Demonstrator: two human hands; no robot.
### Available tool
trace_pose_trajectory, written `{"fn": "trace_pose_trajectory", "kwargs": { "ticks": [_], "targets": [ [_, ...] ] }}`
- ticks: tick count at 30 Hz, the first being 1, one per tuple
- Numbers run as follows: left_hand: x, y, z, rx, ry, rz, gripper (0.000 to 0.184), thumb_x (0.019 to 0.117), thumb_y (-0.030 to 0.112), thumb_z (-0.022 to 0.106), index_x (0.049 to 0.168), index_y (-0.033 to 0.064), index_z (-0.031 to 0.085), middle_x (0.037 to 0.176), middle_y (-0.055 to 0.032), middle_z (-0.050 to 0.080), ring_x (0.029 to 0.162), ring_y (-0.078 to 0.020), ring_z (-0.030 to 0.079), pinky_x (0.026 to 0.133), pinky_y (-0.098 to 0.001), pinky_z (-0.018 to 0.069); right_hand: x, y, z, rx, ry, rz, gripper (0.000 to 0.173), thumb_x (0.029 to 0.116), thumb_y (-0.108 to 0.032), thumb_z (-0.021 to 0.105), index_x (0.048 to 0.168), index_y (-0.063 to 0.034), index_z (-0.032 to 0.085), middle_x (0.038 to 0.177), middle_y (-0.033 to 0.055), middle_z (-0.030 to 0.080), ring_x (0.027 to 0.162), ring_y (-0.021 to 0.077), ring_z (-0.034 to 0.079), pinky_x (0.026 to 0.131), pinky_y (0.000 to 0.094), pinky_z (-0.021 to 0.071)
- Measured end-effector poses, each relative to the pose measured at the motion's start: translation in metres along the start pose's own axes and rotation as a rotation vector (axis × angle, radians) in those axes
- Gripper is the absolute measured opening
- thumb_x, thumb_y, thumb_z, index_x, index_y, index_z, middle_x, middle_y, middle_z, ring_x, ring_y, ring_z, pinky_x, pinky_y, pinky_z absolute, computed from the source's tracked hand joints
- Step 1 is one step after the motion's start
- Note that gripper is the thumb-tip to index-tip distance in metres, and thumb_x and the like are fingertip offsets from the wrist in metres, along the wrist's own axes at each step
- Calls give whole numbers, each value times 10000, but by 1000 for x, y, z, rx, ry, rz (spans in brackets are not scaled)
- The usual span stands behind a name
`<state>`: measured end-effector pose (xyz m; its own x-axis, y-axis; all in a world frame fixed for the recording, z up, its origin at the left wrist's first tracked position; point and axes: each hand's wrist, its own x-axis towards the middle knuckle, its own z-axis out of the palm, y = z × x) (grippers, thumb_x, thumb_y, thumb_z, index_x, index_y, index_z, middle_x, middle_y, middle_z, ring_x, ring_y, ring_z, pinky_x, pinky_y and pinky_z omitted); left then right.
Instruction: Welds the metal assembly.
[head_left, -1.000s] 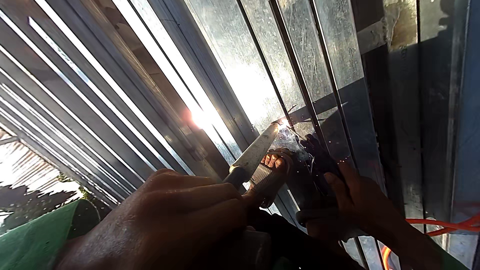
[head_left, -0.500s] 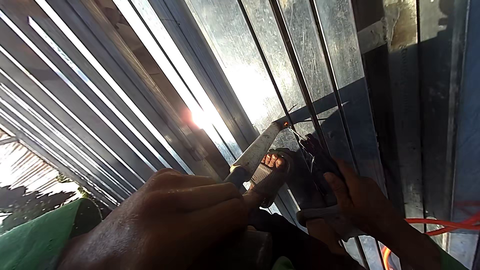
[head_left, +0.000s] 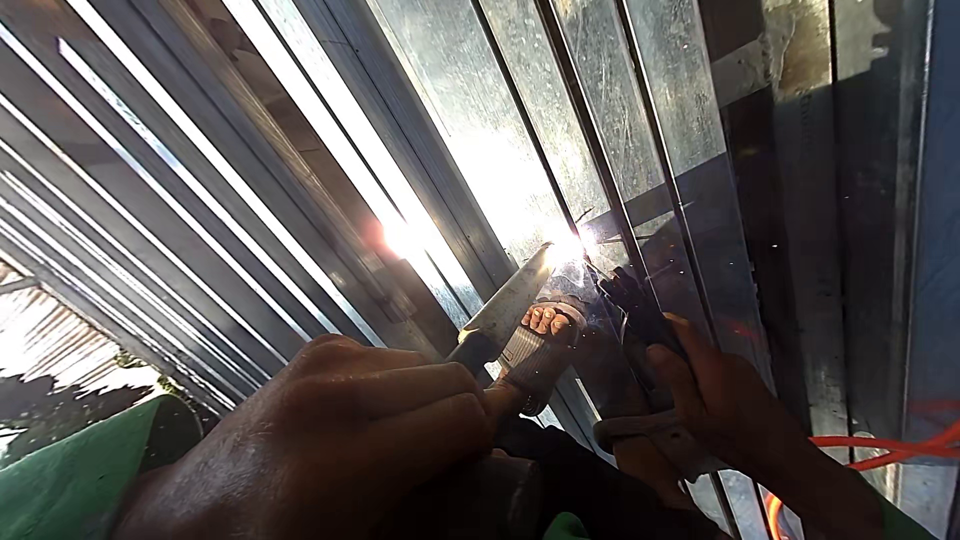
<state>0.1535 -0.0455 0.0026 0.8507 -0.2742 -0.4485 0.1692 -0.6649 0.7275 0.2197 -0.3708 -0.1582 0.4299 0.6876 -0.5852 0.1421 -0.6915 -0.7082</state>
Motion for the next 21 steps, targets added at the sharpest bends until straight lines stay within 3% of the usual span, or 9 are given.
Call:
{"fn": "trace_pose_trajectory", "kwargs": {
  "ticks": [21],
  "targets": [
    [-1, 1, 1, 1, -2, -30, 230, 959, 390, 645, 849, 189, 620, 725, 53, 598, 635, -52, 560, 520, -245, 408, 0, -4, 0, -14, -26, 28, 595, 1075, -506, 331, 1358, -49, 585, 604, 6, 577, 495, 165, 574, 438, 371, 470]
  ]
}}
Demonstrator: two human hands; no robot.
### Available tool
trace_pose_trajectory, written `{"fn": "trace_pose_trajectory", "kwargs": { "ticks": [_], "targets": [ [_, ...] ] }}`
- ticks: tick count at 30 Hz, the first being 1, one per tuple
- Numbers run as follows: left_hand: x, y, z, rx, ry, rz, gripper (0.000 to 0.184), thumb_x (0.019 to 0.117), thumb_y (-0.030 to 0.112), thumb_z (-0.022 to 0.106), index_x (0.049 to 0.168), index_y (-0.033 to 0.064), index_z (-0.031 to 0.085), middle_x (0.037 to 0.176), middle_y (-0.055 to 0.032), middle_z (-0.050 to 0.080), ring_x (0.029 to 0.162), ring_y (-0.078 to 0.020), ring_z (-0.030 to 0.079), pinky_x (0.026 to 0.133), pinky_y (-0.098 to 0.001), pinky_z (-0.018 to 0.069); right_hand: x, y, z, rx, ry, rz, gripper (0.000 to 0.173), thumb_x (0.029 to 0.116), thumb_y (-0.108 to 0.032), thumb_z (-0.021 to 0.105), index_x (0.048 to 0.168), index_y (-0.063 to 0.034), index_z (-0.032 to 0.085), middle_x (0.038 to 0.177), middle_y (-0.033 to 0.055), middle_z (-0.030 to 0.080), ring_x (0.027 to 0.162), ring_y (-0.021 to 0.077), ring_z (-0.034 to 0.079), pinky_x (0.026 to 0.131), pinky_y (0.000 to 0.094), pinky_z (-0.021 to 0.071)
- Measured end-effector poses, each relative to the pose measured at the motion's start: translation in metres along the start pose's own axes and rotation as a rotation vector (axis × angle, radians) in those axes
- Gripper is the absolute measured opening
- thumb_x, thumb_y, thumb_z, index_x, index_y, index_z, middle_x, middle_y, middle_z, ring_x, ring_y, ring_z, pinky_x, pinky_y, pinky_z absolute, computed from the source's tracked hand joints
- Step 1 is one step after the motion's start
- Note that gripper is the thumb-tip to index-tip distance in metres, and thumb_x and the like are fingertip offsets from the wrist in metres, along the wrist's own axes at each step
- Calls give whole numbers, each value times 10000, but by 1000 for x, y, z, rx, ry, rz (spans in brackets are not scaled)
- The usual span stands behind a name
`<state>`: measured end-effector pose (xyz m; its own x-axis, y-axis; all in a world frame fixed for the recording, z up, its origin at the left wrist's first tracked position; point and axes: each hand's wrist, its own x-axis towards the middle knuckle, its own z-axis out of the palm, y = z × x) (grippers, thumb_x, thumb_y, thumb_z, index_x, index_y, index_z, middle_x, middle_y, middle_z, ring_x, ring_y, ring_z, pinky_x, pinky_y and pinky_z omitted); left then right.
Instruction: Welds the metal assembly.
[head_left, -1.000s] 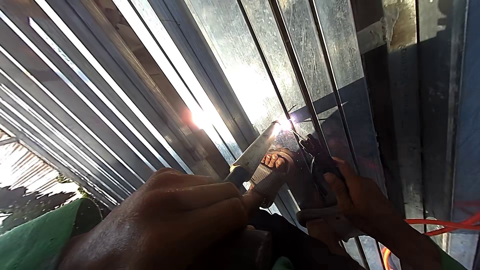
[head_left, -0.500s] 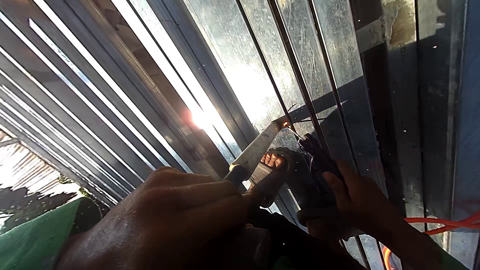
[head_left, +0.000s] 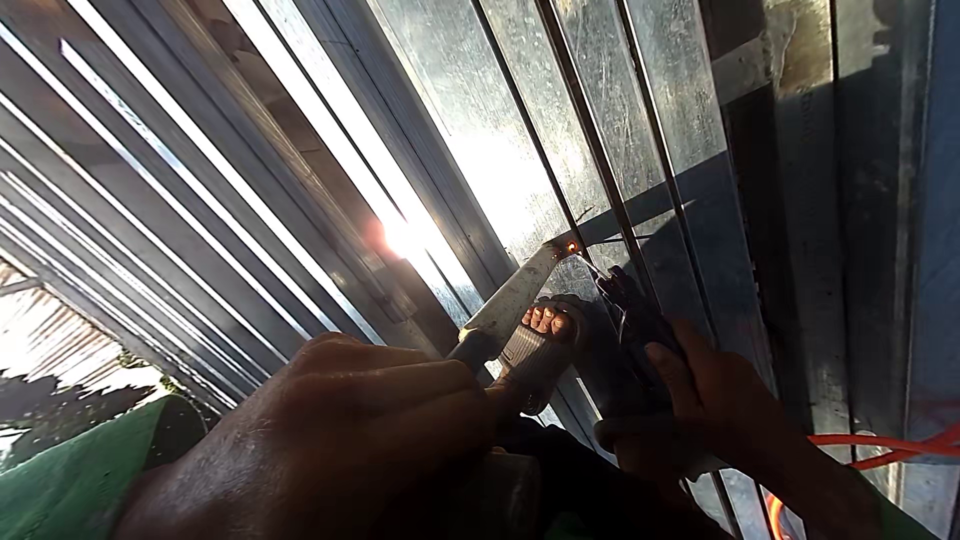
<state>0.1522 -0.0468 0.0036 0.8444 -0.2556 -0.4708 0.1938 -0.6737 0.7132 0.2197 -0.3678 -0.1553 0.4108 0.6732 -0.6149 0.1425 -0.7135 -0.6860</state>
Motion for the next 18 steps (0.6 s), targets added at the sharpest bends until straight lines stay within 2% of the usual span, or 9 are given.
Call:
{"fn": "trace_pose_trajectory", "kwargs": {
  "ticks": [7, 10, 18],
  "targets": [
    [2, -1, -2, -16, 3, 26, 243, 961, 398, 627, 867, 174, 603, 754, 28, 618, 662, -65, 582, 533, -244, 425, 0, 0, 1, 9, 11, -2, 589, 1077, -513, 321, 1346, -59, 584, 617, -5, 578, 502, 155, 574, 437, 367, 469],
    [1, -1, 0, 8, 14, 22, 248, 958, 406, 632, 852, 182, 608, 734, 39, 605, 648, -63, 572, 529, -247, 414, 0, 1, 1, 4, 17, -10, 605, 1076, -508, 323, 1350, -36, 584, 598, 3, 567, 492, 166, 567, 436, 373, 465],
    [0, 0, 0, 7, 12, 8, 233, 959, 394, 639, 860, 184, 612, 735, 45, 600, 644, -61, 566, 529, -247, 414, 0, 0, 0, -1, 15, -11, 595, 1079, -510, 319, 1346, -49, 584, 619, 11, 586, 507, 174, 583, 442, 378, 475]
  ]
}}
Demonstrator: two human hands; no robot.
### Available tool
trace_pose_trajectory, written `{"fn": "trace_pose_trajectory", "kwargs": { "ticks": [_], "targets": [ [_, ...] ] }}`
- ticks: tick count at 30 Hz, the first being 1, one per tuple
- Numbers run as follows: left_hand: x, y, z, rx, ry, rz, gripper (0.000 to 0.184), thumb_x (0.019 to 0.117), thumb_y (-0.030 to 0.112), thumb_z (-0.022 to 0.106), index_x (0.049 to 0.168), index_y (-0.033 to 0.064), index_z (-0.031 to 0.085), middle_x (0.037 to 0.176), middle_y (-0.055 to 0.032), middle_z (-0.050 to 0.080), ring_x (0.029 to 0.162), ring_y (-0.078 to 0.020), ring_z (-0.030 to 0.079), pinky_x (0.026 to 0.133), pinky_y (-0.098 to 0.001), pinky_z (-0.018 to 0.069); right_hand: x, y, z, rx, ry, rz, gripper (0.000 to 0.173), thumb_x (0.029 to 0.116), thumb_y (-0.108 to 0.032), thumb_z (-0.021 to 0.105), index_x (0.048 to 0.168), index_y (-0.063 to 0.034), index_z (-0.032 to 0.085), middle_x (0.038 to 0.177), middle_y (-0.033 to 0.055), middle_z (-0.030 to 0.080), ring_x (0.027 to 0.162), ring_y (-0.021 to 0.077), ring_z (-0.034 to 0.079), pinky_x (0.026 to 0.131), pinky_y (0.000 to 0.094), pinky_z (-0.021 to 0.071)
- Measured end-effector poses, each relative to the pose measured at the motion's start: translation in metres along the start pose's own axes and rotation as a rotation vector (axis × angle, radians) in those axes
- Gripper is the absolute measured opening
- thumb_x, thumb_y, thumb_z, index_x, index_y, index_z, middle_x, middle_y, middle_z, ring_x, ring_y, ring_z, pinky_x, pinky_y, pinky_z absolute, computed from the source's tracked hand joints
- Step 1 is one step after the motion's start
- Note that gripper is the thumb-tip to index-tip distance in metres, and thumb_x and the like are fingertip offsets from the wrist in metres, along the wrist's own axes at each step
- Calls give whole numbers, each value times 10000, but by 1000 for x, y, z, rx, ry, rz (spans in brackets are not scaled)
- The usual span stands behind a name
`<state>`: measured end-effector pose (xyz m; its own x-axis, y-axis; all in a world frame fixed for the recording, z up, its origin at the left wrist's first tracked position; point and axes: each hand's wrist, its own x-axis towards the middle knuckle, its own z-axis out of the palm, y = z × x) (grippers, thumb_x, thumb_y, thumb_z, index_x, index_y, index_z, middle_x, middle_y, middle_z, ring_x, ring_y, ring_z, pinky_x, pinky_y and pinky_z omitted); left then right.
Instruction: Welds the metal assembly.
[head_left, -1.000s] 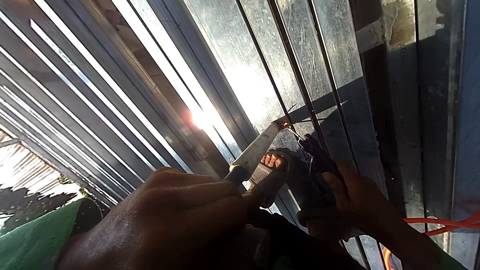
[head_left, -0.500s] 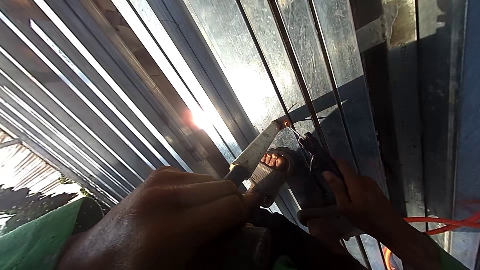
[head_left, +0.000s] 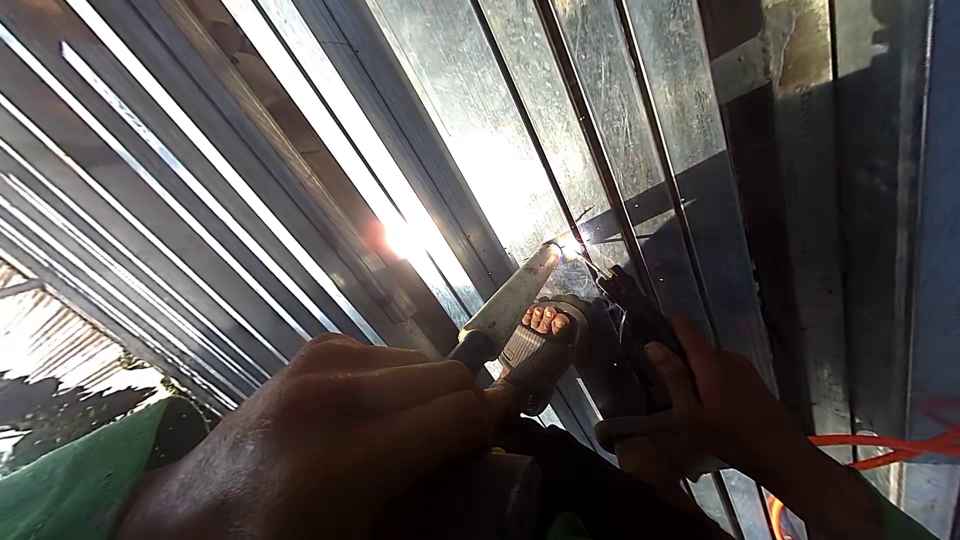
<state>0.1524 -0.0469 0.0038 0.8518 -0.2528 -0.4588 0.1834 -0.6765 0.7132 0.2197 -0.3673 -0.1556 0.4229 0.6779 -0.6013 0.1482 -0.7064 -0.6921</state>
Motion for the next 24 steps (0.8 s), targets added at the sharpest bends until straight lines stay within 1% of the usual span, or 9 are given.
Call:
{"fn": "trace_pose_trajectory", "kwargs": {
  "ticks": [1, 5, 7, 13, 17, 20, 22, 24],
  "targets": [
    [0, 0, 0, 2, 7, 1, 229, 955, 391, 642, 859, 184, 619, 731, 46, 606, 647, -60, 573, 532, -247, 423, 0, 0, 0, -4, 1, -2, 597, 1079, -509, 319, 1349, -47, 583, 619, 12, 586, 506, 173, 583, 443, 377, 475],
    [0, -1, 0, -1, 3, 9, 229, 959, 382, 644, 851, 183, 609, 733, 47, 603, 640, -54, 564, 522, -241, 411, -1, 0, 2, -15, 4, -5, 598, 1078, -511, 316, 1347, -50, 586, 622, 7, 589, 515, 166, 592, 446, 370, 478],
    [1, 0, 0, -6, -1, 7, 237, 959, 381, 641, 840, 180, 600, 720, 43, 585, 624, -61, 548, 509, -247, 391, -1, 0, 2, -17, 3, -1, 603, 1078, -511, 318, 1348, -45, 590, 616, 5, 584, 507, 166, 581, 442, 367, 470],
    [-1, -1, 1, 9, 11, 5, 239, 957, 394, 642, 842, 188, 603, 721, 49, 585, 620, -56, 539, 513, -248, 385, -1, 0, 2, -22, -8, 12, 603, 1076, -518, 320, 1341, -50, 590, 623, 11, 587, 518, 169, 591, 449, 368, 477],
    [-1, -1, 1, 0, 5, 4, 232, 961, 395, 640, 866, 183, 620, 754, 40, 622, 662, -63, 581, 542, -249, 430, -2, 1, 2, -16, 11, -3, 587, 1080, -501, 328, 1340, -44, 589, 609, 7, 576, 498, 164, 575, 436, 364, 466],
    [-1, -2, 1, 0, 11, 16, 228, 959, 398, 626, 875, 186, 610, 766, 36, 627, 673, -61, 587, 544, -243, 431, -2, 1, 3, -3, 24, -8, 591, 1077, -499, 333, 1348, -39, 586, 599, 4, 572, 483, 157, 566, 428, 359, 463],
    [-2, -3, 2, -1, 18, 21, 235, 958, 405, 631, 878, 185, 608, 757, 38, 615, 665, -60, 576, 540, -244, 421, -2, 0, 2, 13, -5, 7, 590, 1078, -504, 335, 1362, -46, 574, 611, 6, 583, 495, 164, 577, 438, 373, 480],
    [-1, -2, 1, -11, 11, 21, 245, 965, 412, 629, 883, 182, 613, 757, 37, 616, 672, -64, 585, 547, -246, 435, -2, 0, 2, 14, -9, 12, 593, 1079, -506, 323, 1358, -49, 578, 603, -1, 570, 489, 163, 565, 436, 373, 471]
  ]
}}
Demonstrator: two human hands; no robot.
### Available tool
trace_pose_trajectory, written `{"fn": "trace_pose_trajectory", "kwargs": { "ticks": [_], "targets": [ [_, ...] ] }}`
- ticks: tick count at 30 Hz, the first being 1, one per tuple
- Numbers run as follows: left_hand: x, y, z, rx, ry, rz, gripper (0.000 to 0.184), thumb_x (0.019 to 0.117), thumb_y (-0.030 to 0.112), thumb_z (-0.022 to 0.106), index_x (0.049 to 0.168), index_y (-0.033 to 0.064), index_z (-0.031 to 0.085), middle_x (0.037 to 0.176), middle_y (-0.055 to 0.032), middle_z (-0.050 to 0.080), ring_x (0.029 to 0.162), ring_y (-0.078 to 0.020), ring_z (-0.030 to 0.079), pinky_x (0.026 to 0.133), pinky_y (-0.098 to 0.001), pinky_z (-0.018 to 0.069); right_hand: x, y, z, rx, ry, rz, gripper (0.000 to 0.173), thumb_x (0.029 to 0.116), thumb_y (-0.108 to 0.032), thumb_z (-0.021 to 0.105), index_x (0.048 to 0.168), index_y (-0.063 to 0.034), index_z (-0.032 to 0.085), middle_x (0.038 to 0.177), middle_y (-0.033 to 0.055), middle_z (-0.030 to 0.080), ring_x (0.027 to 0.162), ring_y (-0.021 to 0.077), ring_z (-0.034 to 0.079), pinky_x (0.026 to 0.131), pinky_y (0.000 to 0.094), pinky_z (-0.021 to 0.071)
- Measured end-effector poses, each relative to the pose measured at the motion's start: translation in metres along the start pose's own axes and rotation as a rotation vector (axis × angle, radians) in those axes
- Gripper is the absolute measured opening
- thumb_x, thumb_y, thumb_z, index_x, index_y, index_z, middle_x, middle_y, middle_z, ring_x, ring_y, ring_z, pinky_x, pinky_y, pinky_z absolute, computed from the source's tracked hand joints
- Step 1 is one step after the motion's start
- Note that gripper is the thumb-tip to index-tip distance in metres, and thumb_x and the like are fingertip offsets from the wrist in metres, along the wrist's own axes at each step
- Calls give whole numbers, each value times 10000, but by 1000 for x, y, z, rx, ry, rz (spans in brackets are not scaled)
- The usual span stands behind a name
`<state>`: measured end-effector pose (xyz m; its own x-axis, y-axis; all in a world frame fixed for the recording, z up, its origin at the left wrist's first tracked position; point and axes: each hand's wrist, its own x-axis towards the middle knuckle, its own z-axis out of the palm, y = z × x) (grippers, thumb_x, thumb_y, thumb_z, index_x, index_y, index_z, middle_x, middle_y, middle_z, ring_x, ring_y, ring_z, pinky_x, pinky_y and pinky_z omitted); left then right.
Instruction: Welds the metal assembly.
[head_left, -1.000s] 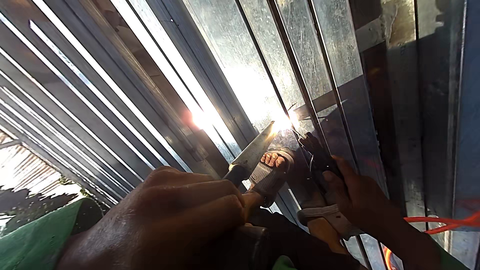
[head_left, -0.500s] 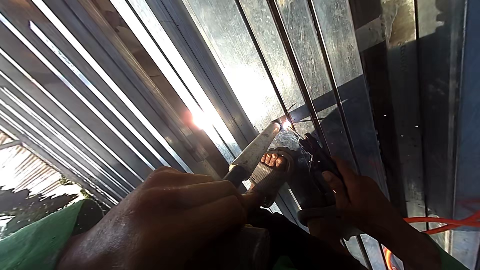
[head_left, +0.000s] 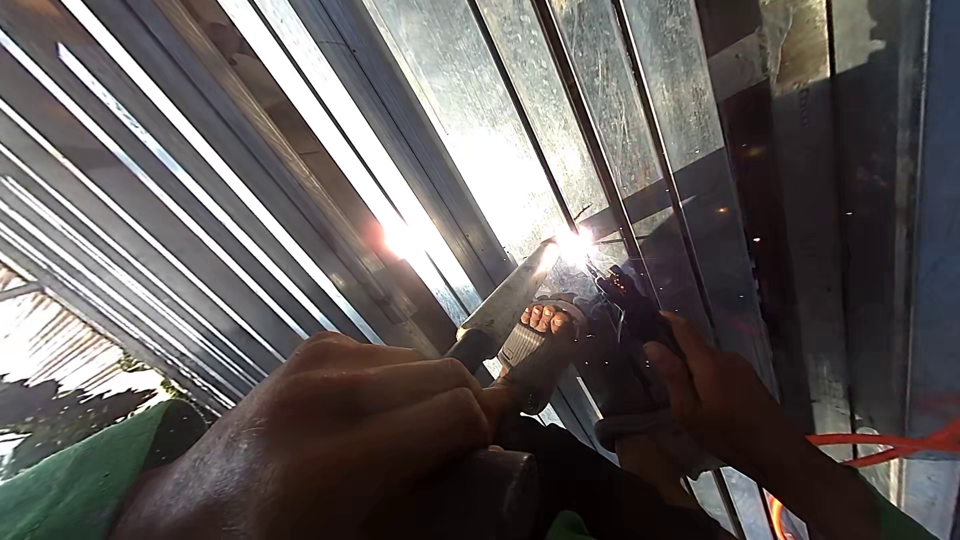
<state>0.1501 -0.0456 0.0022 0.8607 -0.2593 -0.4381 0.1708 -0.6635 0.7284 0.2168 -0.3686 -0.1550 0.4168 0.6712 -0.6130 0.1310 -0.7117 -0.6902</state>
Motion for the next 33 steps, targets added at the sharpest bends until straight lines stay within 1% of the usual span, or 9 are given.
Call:
{"fn": "trace_pose_trajectory", "kwargs": {
  "ticks": [3, 5, 8, 13, 19, 24, 28, 31, 33],
  "targets": [
    [1, 0, -1, -4, -5, 7, 243, 977, 405, 611, 890, 179, 611, 774, 32, 628, 691, -64, 597, 562, -242, 447, 0, 0, 2, -11, 18, -4, 596, 1077, -507, 313, 1341, -52, 592, 589, -3, 561, 483, 166, 562, 429, 374, 462],
    [2, 1, 0, -3, 9, 3, 230, 962, 399, 632, 888, 181, 620, 768, 36, 629, 686, -59, 596, 559, -238, 443, 0, 1, 2, -9, 18, -5, 586, 1079, -496, 321, 1348, -50, 588, 590, -6, 557, 483, 161, 559, 428, 369, 459],
    [1, 1, -1, -11, 1, -10, 238, 966, 402, 632, 894, 176, 625, 783, 31, 640, 703, -63, 610, 571, -241, 462, 0, -1, 0, -12, 8, 1, 578, 1078, -485, 338, 1355, -41, 583, 603, 6, 574, 495, 166, 574, 442, 372, 476],
    [-1, 1, 1, 16, 15, -19, 247, 937, 408, 668, 851, 184, 613, 731, 41, 604, 653, -70, 578, 538, -256, 429, 0, 0, 1, -16, 2, 6, 592, 1078, -510, 327, 1344, -48, 585, 601, 6, 578, 490, 169, 578, 441, 378, 481],
    [-2, 1, 1, 43, 13, -34, 243, 929, 417, 660, 842, 198, 602, 706, 61, 573, 632, -51, 540, 531, -249, 391, 1, -1, 0, -17, -14, 17, 602, 1080, -514, 316, 1347, -46, 583, 599, 5, 567, 496, 169, 570, 446, 377, 476],
    [-4, -2, 2, 46, 24, -28, 248, 916, 431, 675, 843, 203, 611, 703, 68, 573, 630, -46, 541, 535, -246, 397, 1, 0, 0, -16, -12, 16, 595, 1075, -517, 318, 1344, -58, 587, 599, -6, 563, 497, 160, 566, 441, 365, 467],
    [0, -2, -4, 0, -21, -16, 248, 945, 418, 645, 862, 187, 611, 749, 43, 610, 666, -57, 580, 539, -244, 431, 0, 0, 1, -23, -6, 12, 608, 1076, -522, 309, 1351, -55, 585, 603, -8, 566, 494, 159, 566, 438, 361, 463],
    [-1, -2, -2, 31, -4, -14, 247, 938, 414, 649, 843, 192, 594, 727, 50, 587, 647, -59, 556, 534, -248, 403, 0, -1, 0, -29, -12, 19, 608, 1077, -516, 309, 1357, -49, 579, 602, -8, 564, 494, 159, 566, 442, 361, 466],
    [-1, -2, -2, 18, 2, -10, 242, 933, 416, 658, 859, 192, 607, 754, 50, 614, 674, -53, 580, 554, -241, 433, 0, -1, 1, -30, -3, 16, 606, 1077, -515, 313, 1359, -49, 578, 596, -11, 558, 491, 158, 564, 438, 359, 465]
  ]
}}
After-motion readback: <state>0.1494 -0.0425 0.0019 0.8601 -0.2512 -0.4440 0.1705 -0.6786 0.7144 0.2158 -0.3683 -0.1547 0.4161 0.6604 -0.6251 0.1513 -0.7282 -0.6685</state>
